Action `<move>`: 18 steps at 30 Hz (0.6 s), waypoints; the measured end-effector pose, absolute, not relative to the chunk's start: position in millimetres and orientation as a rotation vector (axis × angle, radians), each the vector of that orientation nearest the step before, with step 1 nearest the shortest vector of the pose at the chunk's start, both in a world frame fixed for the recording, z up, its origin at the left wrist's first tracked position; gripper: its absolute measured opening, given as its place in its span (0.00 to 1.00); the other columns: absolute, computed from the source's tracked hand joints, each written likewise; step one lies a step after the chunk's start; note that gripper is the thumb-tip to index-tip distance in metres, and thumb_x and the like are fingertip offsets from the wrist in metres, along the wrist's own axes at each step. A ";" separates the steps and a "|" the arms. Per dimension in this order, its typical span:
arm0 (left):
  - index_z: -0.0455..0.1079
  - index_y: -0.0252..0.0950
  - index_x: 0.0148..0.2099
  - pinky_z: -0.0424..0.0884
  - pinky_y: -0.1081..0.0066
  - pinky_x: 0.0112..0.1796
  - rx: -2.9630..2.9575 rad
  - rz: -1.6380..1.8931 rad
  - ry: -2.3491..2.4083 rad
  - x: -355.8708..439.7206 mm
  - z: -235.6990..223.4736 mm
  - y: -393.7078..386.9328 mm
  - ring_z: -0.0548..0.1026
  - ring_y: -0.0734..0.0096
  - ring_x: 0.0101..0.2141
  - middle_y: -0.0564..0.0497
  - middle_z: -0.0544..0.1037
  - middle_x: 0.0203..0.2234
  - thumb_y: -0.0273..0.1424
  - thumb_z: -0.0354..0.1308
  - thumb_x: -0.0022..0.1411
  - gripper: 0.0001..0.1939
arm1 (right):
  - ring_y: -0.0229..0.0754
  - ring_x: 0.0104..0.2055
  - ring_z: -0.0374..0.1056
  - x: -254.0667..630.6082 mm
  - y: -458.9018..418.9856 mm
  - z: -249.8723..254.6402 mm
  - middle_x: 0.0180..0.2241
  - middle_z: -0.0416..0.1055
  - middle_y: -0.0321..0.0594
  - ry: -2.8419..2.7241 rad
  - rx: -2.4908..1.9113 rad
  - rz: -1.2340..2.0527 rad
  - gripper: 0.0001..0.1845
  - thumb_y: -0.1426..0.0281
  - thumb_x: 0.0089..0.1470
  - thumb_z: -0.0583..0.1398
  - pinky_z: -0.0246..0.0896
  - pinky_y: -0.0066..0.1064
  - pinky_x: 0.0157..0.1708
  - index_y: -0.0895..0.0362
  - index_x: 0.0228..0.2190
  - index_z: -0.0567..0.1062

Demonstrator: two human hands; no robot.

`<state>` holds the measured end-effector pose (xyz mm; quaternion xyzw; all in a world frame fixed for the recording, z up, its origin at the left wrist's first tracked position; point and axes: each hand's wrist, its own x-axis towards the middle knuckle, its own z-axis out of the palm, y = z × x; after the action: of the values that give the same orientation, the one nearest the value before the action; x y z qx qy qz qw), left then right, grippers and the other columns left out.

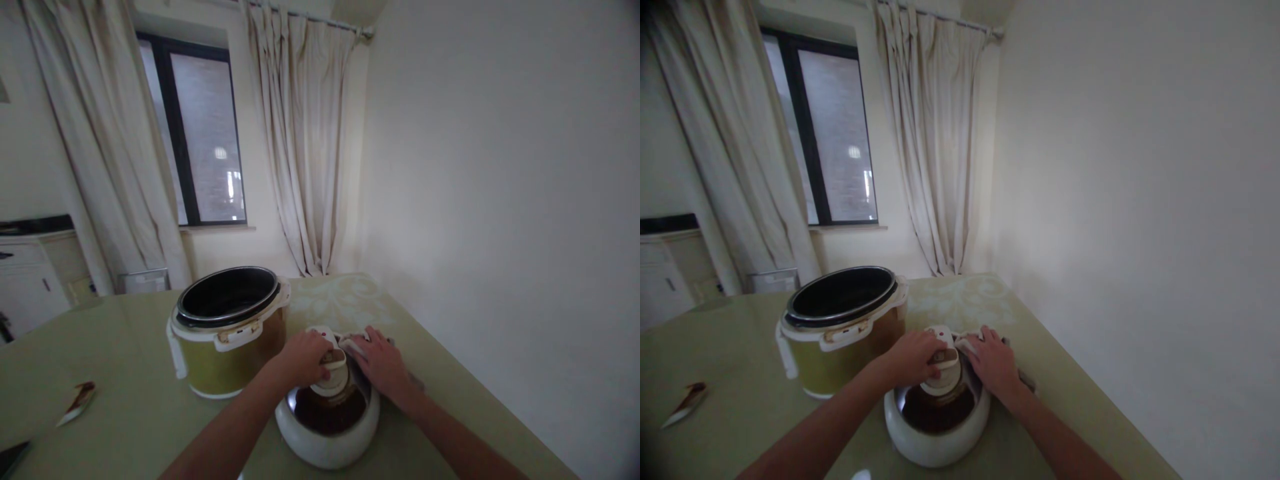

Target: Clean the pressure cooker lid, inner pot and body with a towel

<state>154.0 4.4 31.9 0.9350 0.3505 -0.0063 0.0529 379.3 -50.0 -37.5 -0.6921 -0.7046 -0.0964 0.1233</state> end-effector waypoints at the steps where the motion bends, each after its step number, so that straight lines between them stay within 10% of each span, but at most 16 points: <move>1: 0.79 0.43 0.52 0.74 0.59 0.52 2.844 -0.012 1.083 153.4 30.9 1.8 0.80 0.49 0.54 0.44 0.83 0.52 0.39 0.67 0.61 0.17 | 0.52 0.58 0.72 379.3 -48.1 -37.0 0.57 0.75 0.49 -2.040 -2.017 -0.270 0.18 0.61 0.71 0.56 0.71 0.41 0.52 0.45 0.56 0.80; 9: 0.76 0.41 0.58 0.74 0.54 0.54 2.860 -0.006 1.093 151.9 18.1 -2.8 0.78 0.47 0.55 0.39 0.80 0.55 0.41 0.62 0.65 0.21 | 0.60 0.58 0.72 366.9 -139.5 -98.3 0.59 0.75 0.47 -2.200 -1.721 -0.415 0.27 0.65 0.57 0.66 0.73 0.45 0.50 0.41 0.58 0.77; 18: 0.81 0.39 0.48 0.77 0.57 0.49 2.884 -0.102 1.108 181.5 38.3 12.0 0.82 0.46 0.50 0.39 0.85 0.48 0.48 0.70 0.58 0.22 | 0.60 0.54 0.73 356.1 -112.3 -81.2 0.54 0.76 0.50 -1.933 -1.988 -0.426 0.21 0.66 0.63 0.62 0.74 0.46 0.44 0.42 0.57 0.78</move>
<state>181.5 12.0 38.3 0.9327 0.3583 -0.0331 0.0253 356.1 -112.3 -81.2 -0.6988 -0.6791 -0.1499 0.1673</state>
